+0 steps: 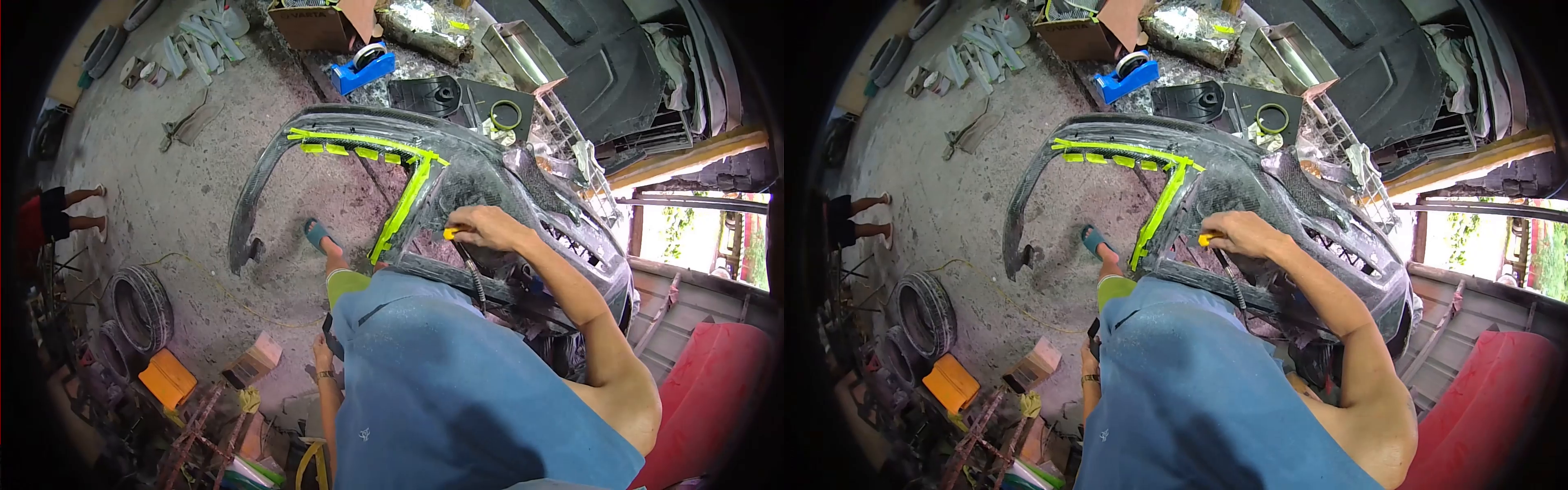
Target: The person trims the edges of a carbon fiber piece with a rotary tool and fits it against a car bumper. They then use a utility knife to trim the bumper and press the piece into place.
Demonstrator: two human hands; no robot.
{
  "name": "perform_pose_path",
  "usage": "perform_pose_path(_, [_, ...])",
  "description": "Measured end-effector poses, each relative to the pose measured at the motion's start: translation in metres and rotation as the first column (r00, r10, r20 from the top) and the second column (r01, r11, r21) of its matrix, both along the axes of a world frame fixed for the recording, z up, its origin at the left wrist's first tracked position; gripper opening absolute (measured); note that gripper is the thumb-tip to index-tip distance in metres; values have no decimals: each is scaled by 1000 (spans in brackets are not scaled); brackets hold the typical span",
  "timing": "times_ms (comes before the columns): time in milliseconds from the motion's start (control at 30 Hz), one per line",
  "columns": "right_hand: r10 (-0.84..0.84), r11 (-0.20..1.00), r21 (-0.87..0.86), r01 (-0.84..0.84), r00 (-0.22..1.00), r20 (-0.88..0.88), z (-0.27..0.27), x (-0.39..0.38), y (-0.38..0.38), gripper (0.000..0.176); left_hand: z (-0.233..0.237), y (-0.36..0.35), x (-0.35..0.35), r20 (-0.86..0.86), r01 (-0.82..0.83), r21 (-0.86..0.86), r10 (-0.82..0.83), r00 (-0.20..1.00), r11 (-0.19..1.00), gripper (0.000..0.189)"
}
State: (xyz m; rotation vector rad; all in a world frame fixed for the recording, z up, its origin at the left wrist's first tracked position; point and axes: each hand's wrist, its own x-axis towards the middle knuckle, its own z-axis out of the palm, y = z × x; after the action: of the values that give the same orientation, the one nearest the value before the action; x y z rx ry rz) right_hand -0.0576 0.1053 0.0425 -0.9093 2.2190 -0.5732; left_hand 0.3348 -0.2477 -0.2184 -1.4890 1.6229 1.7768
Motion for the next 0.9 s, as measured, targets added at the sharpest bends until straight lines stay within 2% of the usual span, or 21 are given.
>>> perform_pose_path(33, [-83,995,-55,82,997,-1,-1,-1,2,23,7,2,-3,20,7,20,-8,1000,1000,13])
perform_pose_path(67, [-90,994,-58,89,996,-4,0,-1,2,23,14,2,-7,42,16,41,-18,999,999,12])
perform_pose_path(100, [-220,971,-93,221,975,21,1,-2,3,22,6,0,0,-34,-8,44,10,999,999,11])
perform_pose_path(133, [-346,928,-126,350,937,51,1,-1,3,22,5,-1,0,-36,3,40,-2,999,999,11])
perform_pose_path(167, [-315,945,-111,307,947,-63,-3,1,6,25,1,-2,1,-26,-7,59,8,1000,998,12])
perform_pose_path(200, [-325,941,-116,317,944,-64,-5,4,7,25,-5,-4,4,-15,-17,79,18,1000,997,12])
perform_pose_path(233, [-305,951,-75,299,947,-104,-6,7,8,28,-40,-19,22,-33,-130,283,145,989,950,13])
perform_pose_path(267, [-285,958,-32,283,948,-142,-7,11,9,31,-28,-18,15,-34,-117,280,132,991,953,13])
perform_pose_path(333, [-353,936,-34,351,931,-95,-10,20,9,32,1,-11,1,22,103,15,-104,994,995,13])
perform_pose_path(367, [-410,912,-34,409,911,-48,-12,25,8,33,-7,-14,3,-41,-10,108,14,999,994,13])
perform_pose_path(400, [-438,899,-48,435,898,-50,-13,31,7,33,-5,-19,-1,-15,-213,270,225,974,939,12])
perform_pose_path(433, [-585,791,-101,603,794,164,-13,36,6,30,-7,-25,-4,-6,-265,318,282,960,910,12])
perform_pose_path(467, [-671,649,-116,752,638,377,-13,40,6,28,-7,-29,-7,-16,-157,252,167,986,955,12])
perform_pose_path(500, [-655,570,-164,805,566,500,-28,46,9,35,-4,-35,-10,-19,-85,205,90,996,975,12])
perform_pose_path(533, [-667,542,-177,821,549,504,-32,53,8,35,-1,-42,-16,-19,-24,178,28,999,984,12])
perform_pose_path(600, [-615,496,-317,808,585,529,-36,69,4,48,5,-58,-30,-15,72,146,-71,997,987,12])
perform_pose_path(667, [-592,418,-300,857,508,626,-32,84,3,52,10,-76,-48,-6,155,130,-155,988,979,12])
perform_pose_path(733, [-501,262,-251,932,353,790,-18,96,3,48,17,-92,-69,1,234,118,-236,972,965,12])
perform_pose_path(800, [-553,171,-207,963,267,789,-1,107,1,43,22,-107,-92,8,316,108,-318,948,943,12])
perform_pose_path(867, [-643,97,-80,992,124,755,3,122,2,35,24,-122,-115,12,394,102,-398,918,913,12])
perform_pose_path(900, [-669,16,-117,993,98,737,-10,133,-3,30,26,-129,-129,15,436,103,-440,898,894,12])
